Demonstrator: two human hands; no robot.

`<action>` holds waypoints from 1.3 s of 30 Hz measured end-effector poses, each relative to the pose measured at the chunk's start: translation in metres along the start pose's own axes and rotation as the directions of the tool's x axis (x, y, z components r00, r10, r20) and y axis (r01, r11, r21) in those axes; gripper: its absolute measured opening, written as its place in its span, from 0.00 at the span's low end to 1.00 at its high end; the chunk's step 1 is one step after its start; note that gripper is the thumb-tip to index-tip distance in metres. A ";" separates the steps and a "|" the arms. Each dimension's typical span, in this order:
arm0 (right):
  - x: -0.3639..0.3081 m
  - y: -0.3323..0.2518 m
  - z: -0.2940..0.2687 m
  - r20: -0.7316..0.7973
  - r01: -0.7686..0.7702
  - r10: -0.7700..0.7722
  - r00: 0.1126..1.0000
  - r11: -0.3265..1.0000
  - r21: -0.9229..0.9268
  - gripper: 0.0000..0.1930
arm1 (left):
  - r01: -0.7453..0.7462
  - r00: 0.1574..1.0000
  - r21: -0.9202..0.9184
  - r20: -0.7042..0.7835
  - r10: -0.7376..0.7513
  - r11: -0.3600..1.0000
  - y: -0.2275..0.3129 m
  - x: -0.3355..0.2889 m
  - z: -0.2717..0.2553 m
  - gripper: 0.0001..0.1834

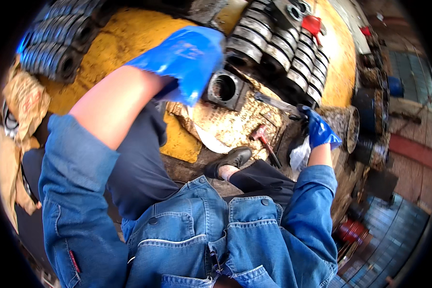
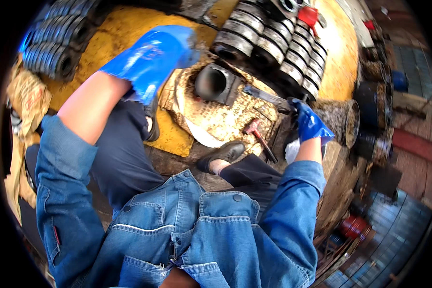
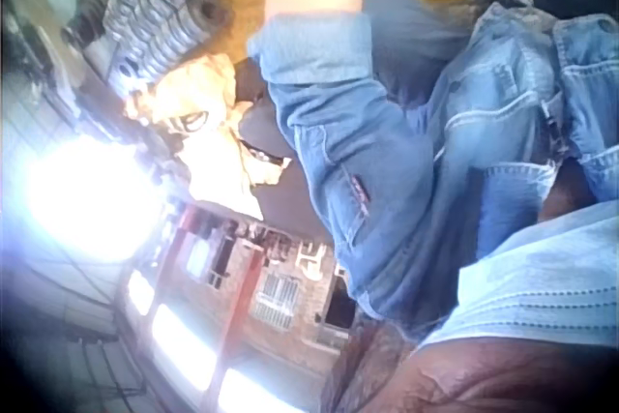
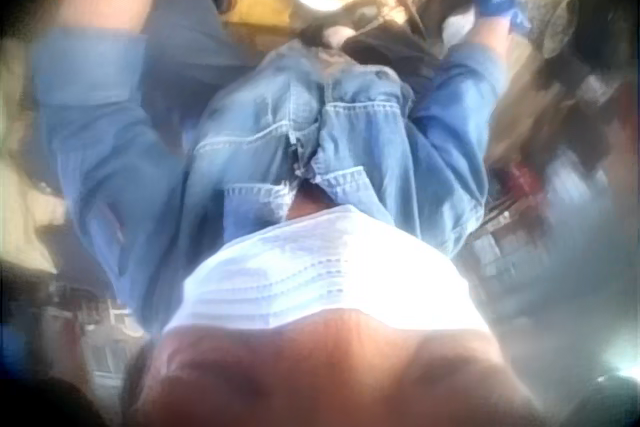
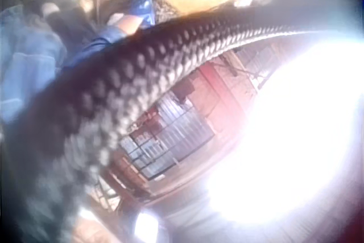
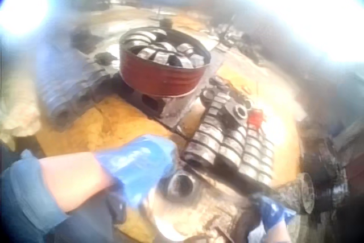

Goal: The person, wearing blue gloves, cleans and applies grease to metal industrial components using a scraper and a brush. The person removes residue from a housing, applies grease from a small container, and uses a hammer and scraper to fit and clean various metal pieces on the fabrication floor.

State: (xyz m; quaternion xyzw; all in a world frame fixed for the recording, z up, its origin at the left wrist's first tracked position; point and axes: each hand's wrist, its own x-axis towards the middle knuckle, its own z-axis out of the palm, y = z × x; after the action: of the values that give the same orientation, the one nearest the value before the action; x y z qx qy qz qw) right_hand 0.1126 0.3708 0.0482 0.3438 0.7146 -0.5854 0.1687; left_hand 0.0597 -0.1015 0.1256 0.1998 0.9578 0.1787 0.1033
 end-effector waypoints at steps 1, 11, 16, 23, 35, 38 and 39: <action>-0.016 0.003 -0.028 -0.052 0.018 -0.016 0.999 0.998 0.056 0.11 | -0.019 1.000 -0.008 -0.024 0.018 1.000 -0.002 0.002 0.002 0.20; -0.073 0.123 -0.232 -0.647 0.099 0.146 0.749 0.940 0.326 0.12 | 0.213 0.957 0.294 0.131 -0.260 0.932 0.023 -0.002 -0.018 0.14; -0.086 0.152 -0.188 -0.631 0.025 0.111 0.768 0.979 0.204 0.15 | 0.136 0.950 0.251 0.241 -0.198 0.958 0.037 0.015 0.007 0.14; 0.008 0.134 -0.175 -0.371 -0.128 -0.180 0.911 0.732 -0.669 0.14 | 0.135 0.973 0.195 0.158 -0.167 0.972 0.019 0.007 0.015 0.12; -0.008 0.095 -0.116 0.264 0.194 -0.309 0.914 -0.241 -0.951 0.09 | 0.159 0.943 0.246 0.248 -0.220 0.956 0.017 0.013 0.012 0.13; -0.021 0.077 -0.096 -0.184 -0.052 0.059 0.981 0.998 0.041 0.08 | -0.034 0.999 0.179 0.019 0.031 0.983 -0.009 0.006 0.030 0.12; -0.024 0.061 -0.058 -0.088 -0.002 0.011 0.996 0.995 0.104 0.07 | 0.085 0.996 0.224 -0.003 -0.086 0.971 -0.009 -0.002 0.019 0.14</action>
State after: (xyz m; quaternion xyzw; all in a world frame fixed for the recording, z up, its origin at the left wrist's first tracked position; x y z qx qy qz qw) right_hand 0.1813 0.4235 0.0347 0.3801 0.6888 -0.6054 0.1210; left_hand 0.0630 -0.1044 0.1052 0.1693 0.9793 0.0645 0.0909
